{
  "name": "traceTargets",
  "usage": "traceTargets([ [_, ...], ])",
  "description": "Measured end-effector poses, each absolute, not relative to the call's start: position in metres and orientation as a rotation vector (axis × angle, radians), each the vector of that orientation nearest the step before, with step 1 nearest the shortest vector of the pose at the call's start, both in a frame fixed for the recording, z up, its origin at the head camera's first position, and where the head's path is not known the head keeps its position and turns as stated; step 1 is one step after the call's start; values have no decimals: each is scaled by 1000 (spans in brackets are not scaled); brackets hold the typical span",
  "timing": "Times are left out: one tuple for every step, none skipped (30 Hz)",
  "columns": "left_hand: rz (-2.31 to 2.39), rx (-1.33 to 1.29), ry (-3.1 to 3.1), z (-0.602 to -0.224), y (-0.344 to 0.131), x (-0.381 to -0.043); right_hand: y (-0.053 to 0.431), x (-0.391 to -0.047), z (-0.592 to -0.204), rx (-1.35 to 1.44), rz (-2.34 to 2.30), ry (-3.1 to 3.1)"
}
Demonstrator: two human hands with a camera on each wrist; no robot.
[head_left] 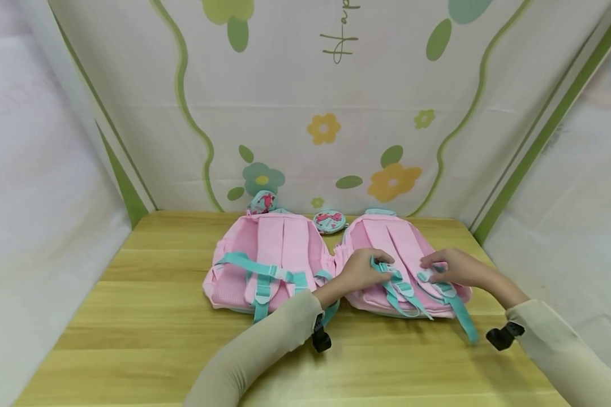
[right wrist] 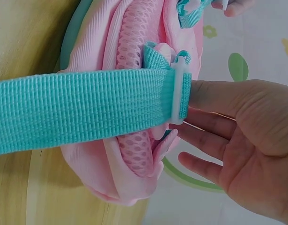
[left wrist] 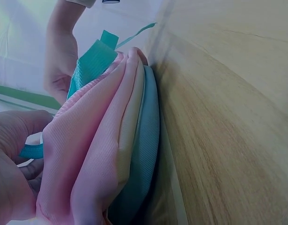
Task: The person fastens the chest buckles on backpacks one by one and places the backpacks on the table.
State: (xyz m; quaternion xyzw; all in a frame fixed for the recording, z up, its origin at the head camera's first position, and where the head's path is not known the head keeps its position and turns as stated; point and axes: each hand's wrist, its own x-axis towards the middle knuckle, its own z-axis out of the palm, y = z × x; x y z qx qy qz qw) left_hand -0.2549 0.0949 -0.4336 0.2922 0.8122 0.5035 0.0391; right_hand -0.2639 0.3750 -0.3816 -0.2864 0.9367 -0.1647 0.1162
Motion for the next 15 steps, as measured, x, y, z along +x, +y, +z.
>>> traceTargets([
  [1545,894,2490,-433,95,-255,375,-264,-381,-841,-477,2749],
  [1544,895,2490,-433,95,-255,374,-265,-380,-849,-470,2751],
  [1544,896,2490,-433,94,-255,374,-265,-380,-850,-466,2758],
  [1544,899,2490,-433,94,-256,374,-265,-379,-860,-464,2762],
  [1547,901,2489,-432,94,-256,374,-265,-378,-852,-464,2771],
  [1548,899,2488,-433,94,-256,374,-265,-378,-856,-467,2773],
  [1553,896,2485,-433,94,-256,374,-264,-377,-850,-471,2777],
  [1556,894,2481,-433,94,-256,374,-263,-377,-840,-477,2777],
  [1559,888,2478,-433,94,-255,374,-263,-377,-838,-477,2781],
  [1561,881,2478,-434,94,-255,374,-262,-376,-836,-481,2780],
  [1562,876,2481,-435,94,-255,374,-262,-376,-833,-484,2780],
  [1561,870,2485,-435,94,-254,373,-261,-376,-839,-491,2775],
  [1561,868,2491,-435,95,-254,373,-261,-375,-839,-494,2775],
  [1561,867,2496,-435,95,-254,372,-261,-375,-848,-498,2775],
  [1561,869,2501,-435,95,-254,370,-260,-374,-861,-501,2777],
])
